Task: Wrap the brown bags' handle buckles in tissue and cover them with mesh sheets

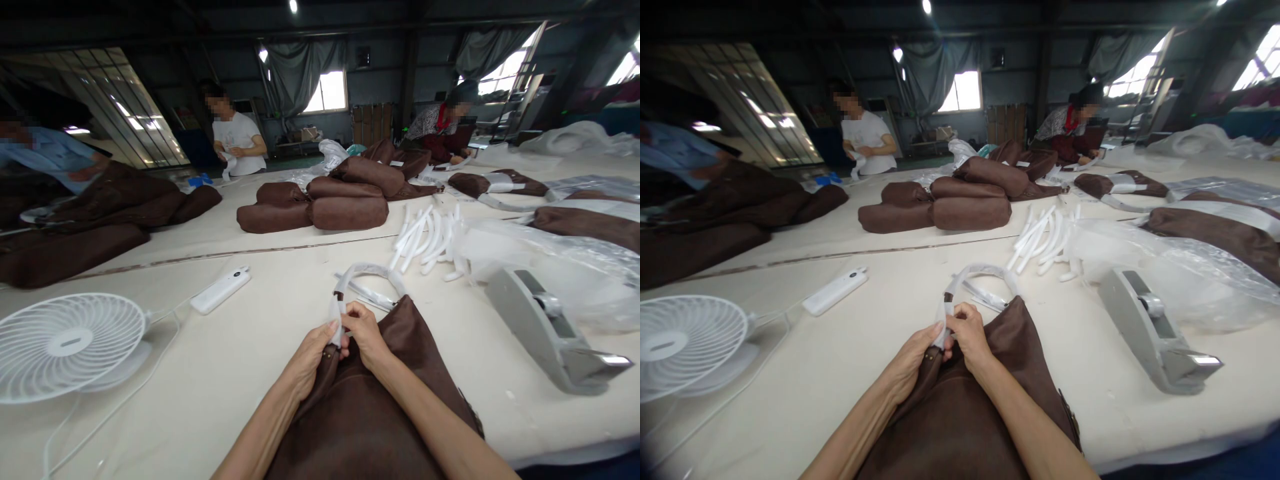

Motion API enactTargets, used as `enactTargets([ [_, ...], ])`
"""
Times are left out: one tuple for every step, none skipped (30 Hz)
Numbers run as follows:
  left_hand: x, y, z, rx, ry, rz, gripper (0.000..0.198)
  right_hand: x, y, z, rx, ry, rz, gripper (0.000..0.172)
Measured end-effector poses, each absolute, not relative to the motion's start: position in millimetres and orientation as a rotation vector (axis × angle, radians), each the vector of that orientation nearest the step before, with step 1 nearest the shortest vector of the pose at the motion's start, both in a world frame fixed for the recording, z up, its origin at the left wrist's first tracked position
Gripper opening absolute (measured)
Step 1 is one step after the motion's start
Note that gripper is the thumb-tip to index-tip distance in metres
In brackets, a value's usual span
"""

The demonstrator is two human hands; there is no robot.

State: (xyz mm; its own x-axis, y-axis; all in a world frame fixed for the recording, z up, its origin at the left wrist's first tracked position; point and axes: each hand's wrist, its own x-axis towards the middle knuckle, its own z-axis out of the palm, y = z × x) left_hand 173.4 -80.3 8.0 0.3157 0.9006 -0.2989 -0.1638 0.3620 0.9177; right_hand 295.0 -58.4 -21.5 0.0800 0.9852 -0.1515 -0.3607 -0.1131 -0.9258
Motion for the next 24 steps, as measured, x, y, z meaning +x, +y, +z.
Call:
enactTargets([
  [173.6, -80.8, 8.9, 0.925, 0.985, 0.848, 0.054, 295.9, -57.3, -21.4, -1.078, -0.774, 1.391, 0.030],
  [173.7, -81.1, 9.8, 0.924, 0.981, 0.842, 0.053, 296.5, -56.1, -21.1, -1.078, -0.752, 1.407, 0.031],
  [173.9, -81.3, 10.4, 0.924, 0.978, 0.836, 0.053, 297.0, -54.7, -20.6, -1.076, -0.734, 1.426, 0.032],
  [174.1, -81.4, 10.7, 0.926, 0.974, 0.828, 0.052, 297.4, -53.3, -20.0, -1.075, -0.716, 1.446, 0.032],
  [174.4, -81.3, 10.8, 0.930, 0.970, 0.822, 0.051, 297.8, -51.8, -19.3, -1.074, -0.699, 1.466, 0.032],
  [174.9, -81.2, 10.6, 0.935, 0.967, 0.816, 0.051, 298.2, -50.1, -18.5, -1.074, -0.684, 1.486, 0.032],
  [175.5, -81.1, 10.3, 0.940, 0.965, 0.812, 0.050, 298.5, -48.5, -17.8, -1.073, -0.672, 1.508, 0.031],
  [176.3, -81.0, 9.8, 0.946, 0.966, 0.808, 0.050, 298.8, -46.9, -17.2, -1.071, -0.663, 1.529, 0.030],
  [177.2, -81.1, 9.3, 0.951, 0.970, 0.808, 0.050, 298.9, -45.4, -16.7, -1.067, -0.655, 1.549, 0.029],
  [178.2, -81.4, 8.8, 0.959, 0.978, 0.811, 0.049, 299.0, -44.3, -16.2, -1.060, -0.647, 1.565, 0.027],
  [179.1, -81.8, 8.2, 0.967, 0.993, 0.817, 0.049, 299.2, -43.4, -15.8, -1.052, -0.639, 1.577, 0.024],
  [179.9, -82.4, 7.6, 0.976, 1.011, 0.823, 0.049, 299.5, -43.0, -15.4, -1.042, -0.631, 1.585, 0.022],
  [180.6, -83.0, 7.0, 0.985, 1.031, 0.830, 0.049, 300.2, -43.0, -14.7, -1.029, -0.624, 1.593, 0.020],
  [181.1, -83.7, 6.4, 0.993, 1.052, 0.836, 0.050, 301.3, -43.5, -13.7, -1.016, -0.617, 1.602, 0.018],
  [181.4, -84.2, 5.8, 1.001, 1.071, 0.841, 0.050, 302.8, -44.4, -12.3, -1.001, -0.611, 1.617, 0.017],
  [181.6, -84.6, 5.1, 1.009, 1.087, 0.846, 0.050, 304.8, -45.8, -10.6, -0.985, -0.606, 1.637, 0.017],
  [181.7, -84.8, 4.6, 1.015, 1.100, 0.853, 0.048, 307.0, -47.4, -8.7, -0.968, -0.603, 1.658, 0.018],
  [181.8, -84.8, 4.1, 1.022, 1.109, 0.863, 0.046, 309.2, -49.3, -6.7, -0.951, -0.603, 1.679, 0.020],
  [181.9, -84.6, 3.7, 1.029, 1.116, 0.875, 0.044, 311.2, -51.1, -4.9, -0.933, -0.603, 1.701, 0.023],
  [182.0, -84.3, 3.4, 1.036, 1.118, 0.888, 0.043, 312.6, -52.8, -3.6, -0.919, -0.627, 1.715, 0.027],
  [182.2, -84.0, 3.1, 1.043, 1.118, 0.900, 0.042, 313.4, -54.1, -2.9, -0.914, -0.670, 1.720, 0.030],
  [182.4, -83.6, 2.9, 1.048, 1.117, 0.909, 0.041, 313.5, -55.0, -3.1, -0.919, -0.723, 1.714, 0.034],
  [182.6, -83.3, 2.6, 1.052, 1.114, 0.913, 0.041, 312.9, -55.5, -4.1, -0.932, -0.775, 1.700, 0.038],
  [182.6, -83.0, 2.3, 1.053, 1.112, 0.913, 0.041, 311.9, -55.5, -5.8, -0.950, -0.819, 1.678, 0.042],
])
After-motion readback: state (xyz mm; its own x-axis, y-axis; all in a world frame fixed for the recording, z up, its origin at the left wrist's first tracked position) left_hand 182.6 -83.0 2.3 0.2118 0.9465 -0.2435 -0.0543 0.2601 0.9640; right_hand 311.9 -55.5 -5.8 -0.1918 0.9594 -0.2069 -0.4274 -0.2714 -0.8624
